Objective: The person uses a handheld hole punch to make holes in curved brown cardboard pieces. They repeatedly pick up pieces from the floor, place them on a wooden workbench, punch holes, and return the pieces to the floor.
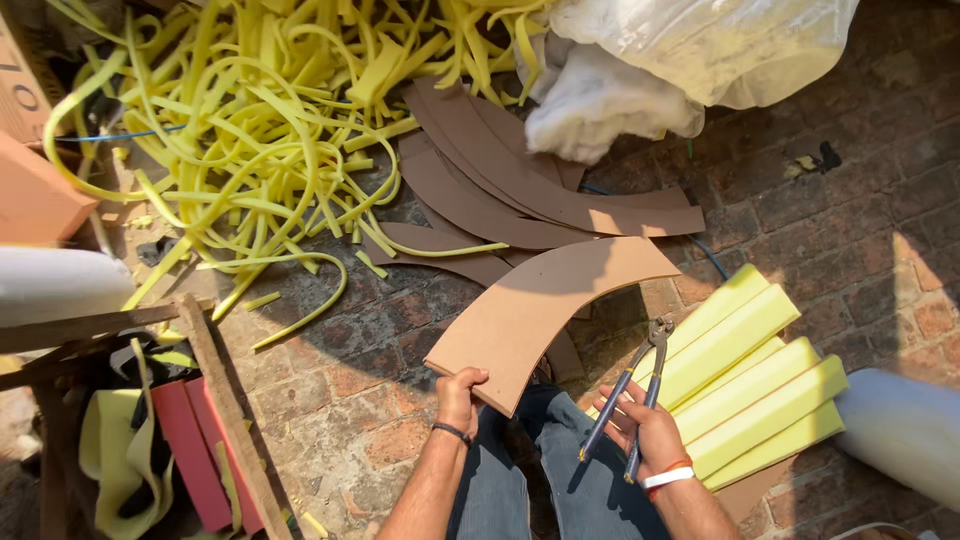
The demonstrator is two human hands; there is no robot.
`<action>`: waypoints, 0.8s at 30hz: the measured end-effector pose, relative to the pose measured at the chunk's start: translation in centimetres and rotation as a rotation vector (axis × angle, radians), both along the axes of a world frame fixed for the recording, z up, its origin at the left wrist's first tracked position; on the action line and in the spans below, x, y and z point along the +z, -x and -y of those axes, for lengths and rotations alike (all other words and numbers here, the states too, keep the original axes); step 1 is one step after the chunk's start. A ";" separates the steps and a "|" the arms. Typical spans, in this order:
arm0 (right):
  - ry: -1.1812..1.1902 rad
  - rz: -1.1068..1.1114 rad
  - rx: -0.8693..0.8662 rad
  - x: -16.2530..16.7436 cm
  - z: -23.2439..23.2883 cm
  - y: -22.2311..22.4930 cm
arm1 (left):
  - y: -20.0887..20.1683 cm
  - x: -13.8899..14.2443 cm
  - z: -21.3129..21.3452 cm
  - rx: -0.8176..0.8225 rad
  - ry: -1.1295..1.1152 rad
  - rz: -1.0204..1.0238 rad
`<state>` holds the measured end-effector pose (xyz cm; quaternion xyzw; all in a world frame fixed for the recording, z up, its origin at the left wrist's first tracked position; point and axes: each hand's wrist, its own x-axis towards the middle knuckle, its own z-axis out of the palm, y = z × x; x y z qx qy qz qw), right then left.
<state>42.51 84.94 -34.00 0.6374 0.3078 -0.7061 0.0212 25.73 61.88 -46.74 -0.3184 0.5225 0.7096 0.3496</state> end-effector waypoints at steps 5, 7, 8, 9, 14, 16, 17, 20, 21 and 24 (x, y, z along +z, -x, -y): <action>-0.060 -0.156 0.261 9.1 -2.5 5.8 | -1.8 16.1 16.0 0.353 -0.030 -0.085; -0.058 -0.167 0.417 11.7 -1.2 8.3 | -3.4 23.1 24.5 0.421 -0.117 -0.205; -0.061 -0.199 0.501 12.8 -0.7 11.0 | -4.4 25.8 26.8 0.456 -0.198 -0.288; -0.063 -0.235 0.587 13.8 0.4 13.8 | -5.5 28.0 28.5 0.527 -0.177 -0.349; -0.077 -0.409 1.048 19.3 12.2 27.3 | -10.9 36.9 35.4 0.931 -0.101 -0.544; -0.061 -0.514 1.216 21.6 20.3 31.2 | -12.1 38.2 37.5 1.069 -0.061 -0.548; -0.030 -0.585 1.278 22.8 24.6 32.6 | -12.5 38.4 38.8 1.128 -0.053 -0.545; -0.042 -0.620 1.441 26.1 36.4 33.7 | -13.1 37.5 43.7 1.231 -0.157 -0.780; -0.054 -0.602 1.490 26.7 40.9 33.1 | -13.4 37.2 45.9 1.298 -0.181 -0.754; -0.028 -0.550 1.636 28.0 52.3 31.2 | -14.9 37.1 51.3 1.439 -0.205 -0.633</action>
